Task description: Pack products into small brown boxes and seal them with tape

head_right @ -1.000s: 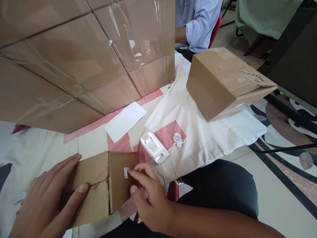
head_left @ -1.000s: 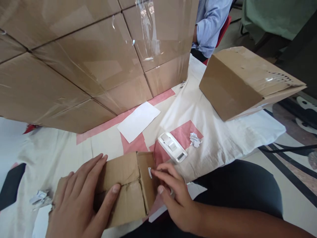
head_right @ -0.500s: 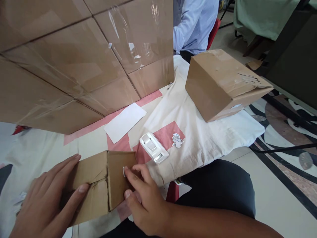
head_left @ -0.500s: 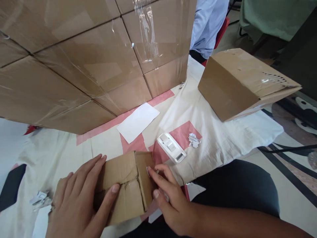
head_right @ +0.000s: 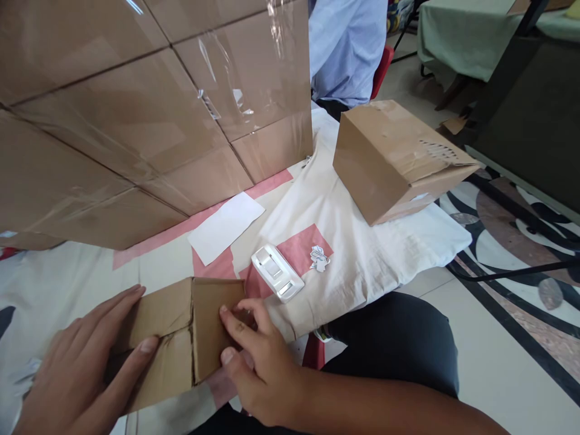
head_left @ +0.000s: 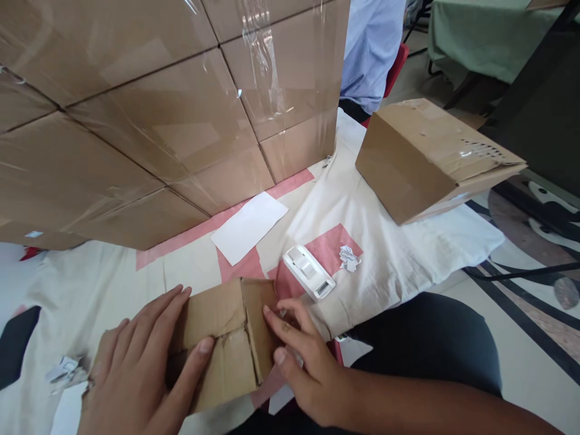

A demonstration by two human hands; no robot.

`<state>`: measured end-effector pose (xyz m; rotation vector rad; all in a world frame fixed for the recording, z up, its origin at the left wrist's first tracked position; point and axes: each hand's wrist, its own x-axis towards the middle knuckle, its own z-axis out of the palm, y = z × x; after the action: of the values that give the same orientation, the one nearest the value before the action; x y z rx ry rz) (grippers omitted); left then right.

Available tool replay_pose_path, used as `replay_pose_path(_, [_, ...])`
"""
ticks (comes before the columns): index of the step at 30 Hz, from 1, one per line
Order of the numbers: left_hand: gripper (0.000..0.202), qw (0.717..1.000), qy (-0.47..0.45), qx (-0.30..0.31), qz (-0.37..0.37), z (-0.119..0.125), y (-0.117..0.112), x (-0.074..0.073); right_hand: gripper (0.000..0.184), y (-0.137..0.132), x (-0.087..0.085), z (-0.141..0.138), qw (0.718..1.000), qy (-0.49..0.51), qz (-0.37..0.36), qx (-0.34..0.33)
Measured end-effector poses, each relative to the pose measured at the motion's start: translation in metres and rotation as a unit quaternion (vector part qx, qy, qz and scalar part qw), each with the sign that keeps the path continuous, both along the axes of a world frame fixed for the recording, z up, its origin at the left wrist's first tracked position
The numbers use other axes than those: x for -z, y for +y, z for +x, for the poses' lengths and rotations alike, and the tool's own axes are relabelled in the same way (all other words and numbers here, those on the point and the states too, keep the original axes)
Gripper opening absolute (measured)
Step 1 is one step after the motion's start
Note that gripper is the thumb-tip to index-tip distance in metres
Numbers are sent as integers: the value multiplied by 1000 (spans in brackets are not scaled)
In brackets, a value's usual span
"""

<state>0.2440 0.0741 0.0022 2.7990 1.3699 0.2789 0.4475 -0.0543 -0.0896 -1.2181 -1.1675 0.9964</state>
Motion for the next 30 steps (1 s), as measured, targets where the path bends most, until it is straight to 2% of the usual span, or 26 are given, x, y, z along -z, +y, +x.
replay_pose_path(3, [62, 1000, -7, 3, 1, 1, 0, 1, 51, -1, -2, -1, 1000, 16, -10, 13])
replay_pose_path(7, [63, 1000, -12, 3, 2, -2, 1, 4, 57, -6, -6, -1, 1000, 13, 26, -4])
replay_pose_path(11, [66, 1000, -3, 6, 11, -7, 4, 8, 57, -9, -6, -1, 999, 9, 31, -2])
replay_pose_path(15, [67, 1000, 3, 9, 16, -9, 6, 10, 66, -9, -1, 0, 996, 2, 83, -18])
replay_pose_path(20, [66, 999, 16, 25, 32, -12, 11, 11, 61, -4, -7, 6, 998, -2, 60, -9])
replay_pose_path(25, [63, 999, 15, 22, 40, -14, 11, 14, 62, -1, -11, 6, 991, 2, 129, 31])
replay_pose_path(30, [59, 999, 9, 6, 33, -9, 9, 14, 50, -3, -6, 0, 991, 24, 115, 61])
